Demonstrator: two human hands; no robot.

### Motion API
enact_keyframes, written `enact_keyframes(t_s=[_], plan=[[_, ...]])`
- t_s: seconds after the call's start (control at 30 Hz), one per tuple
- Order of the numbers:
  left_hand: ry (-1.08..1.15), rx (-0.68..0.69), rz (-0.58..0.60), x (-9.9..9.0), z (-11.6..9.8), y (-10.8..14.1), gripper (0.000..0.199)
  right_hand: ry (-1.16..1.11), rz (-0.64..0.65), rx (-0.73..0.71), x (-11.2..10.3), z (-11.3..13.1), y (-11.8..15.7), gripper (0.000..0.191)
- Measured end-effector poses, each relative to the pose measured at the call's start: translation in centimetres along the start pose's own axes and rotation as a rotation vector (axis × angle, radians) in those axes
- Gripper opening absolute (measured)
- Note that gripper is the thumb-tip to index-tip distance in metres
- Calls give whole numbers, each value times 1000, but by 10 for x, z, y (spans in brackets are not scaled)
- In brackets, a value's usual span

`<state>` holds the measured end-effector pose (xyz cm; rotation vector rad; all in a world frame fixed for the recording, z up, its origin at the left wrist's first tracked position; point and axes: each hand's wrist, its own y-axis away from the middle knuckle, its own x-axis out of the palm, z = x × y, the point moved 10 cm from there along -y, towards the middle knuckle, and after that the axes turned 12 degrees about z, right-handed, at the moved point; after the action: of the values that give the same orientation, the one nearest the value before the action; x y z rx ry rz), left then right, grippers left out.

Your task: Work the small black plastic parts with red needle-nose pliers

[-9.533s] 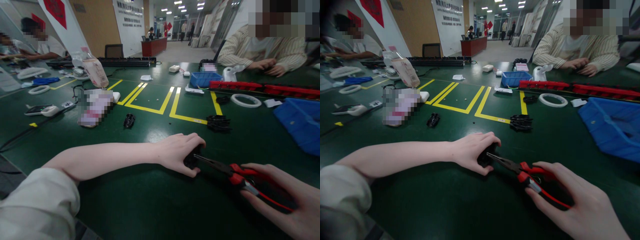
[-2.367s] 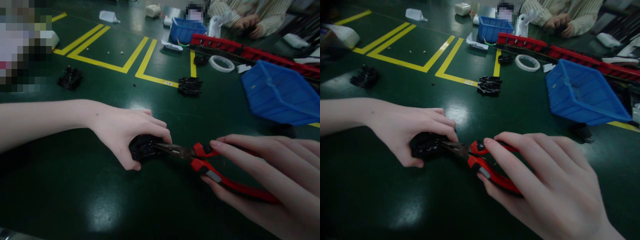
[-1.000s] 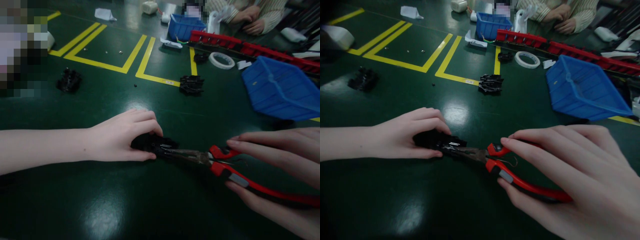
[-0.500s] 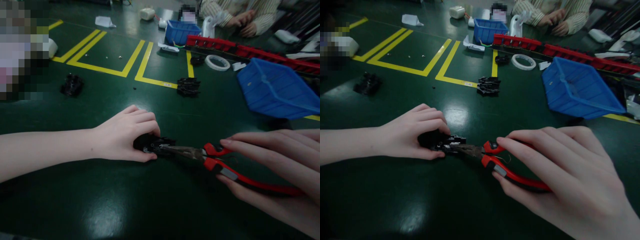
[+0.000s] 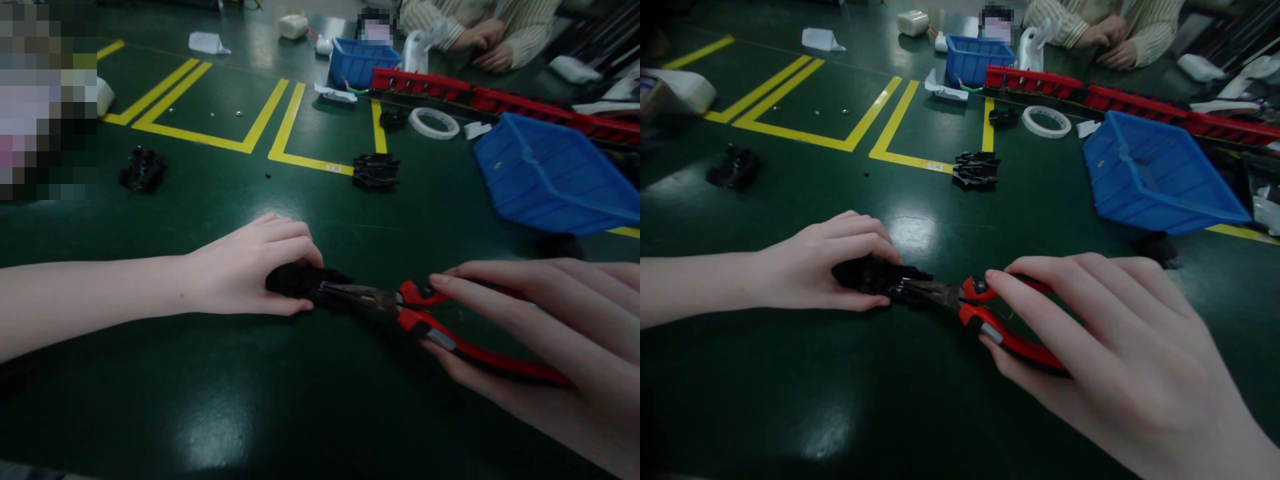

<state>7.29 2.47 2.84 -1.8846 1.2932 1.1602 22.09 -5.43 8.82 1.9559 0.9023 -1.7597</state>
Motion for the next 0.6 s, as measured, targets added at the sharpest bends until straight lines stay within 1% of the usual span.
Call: enact_keyframes(t_s=[0.13, 0.2, 0.27, 0.3, 0.37, 0.43, 0.47, 0.5, 0.53, 0.6], plan=[[4, -6, 1, 0, 0, 0, 29, 5, -9, -29, -3, 5, -2, 34], [7, -16, 20, 1, 1, -1, 30, -23, -24, -32, -4, 3, -5, 34], [14, -28, 40, 3, 2, -2, 32, -71, -50, -5, -6, -4, -6, 35], [17, -39, 38, 2, 2, -2, 35, -104, -65, 17, -7, -7, -5, 36], [35, -53, 9, -1, 2, -1, 48, -189, -80, 102, -5, -17, -5, 36], [90, -49, -36, -7, 0, 0, 63, -281, -93, 191, -2, -25, -3, 35], [130, -36, -47, -9, -1, 0, 66, -321, -99, 232, 0, -28, -2, 36], [174, -15, -48, -10, -3, 0, 63, -358, -103, 265, 3, -30, -1, 36], [216, 8, -43, -10, -5, 0, 56, -391, -113, 282, 4, -31, -1, 36], [281, 61, -37, -12, -8, 0, 33, -447, -134, 291, 7, -30, -1, 37]])
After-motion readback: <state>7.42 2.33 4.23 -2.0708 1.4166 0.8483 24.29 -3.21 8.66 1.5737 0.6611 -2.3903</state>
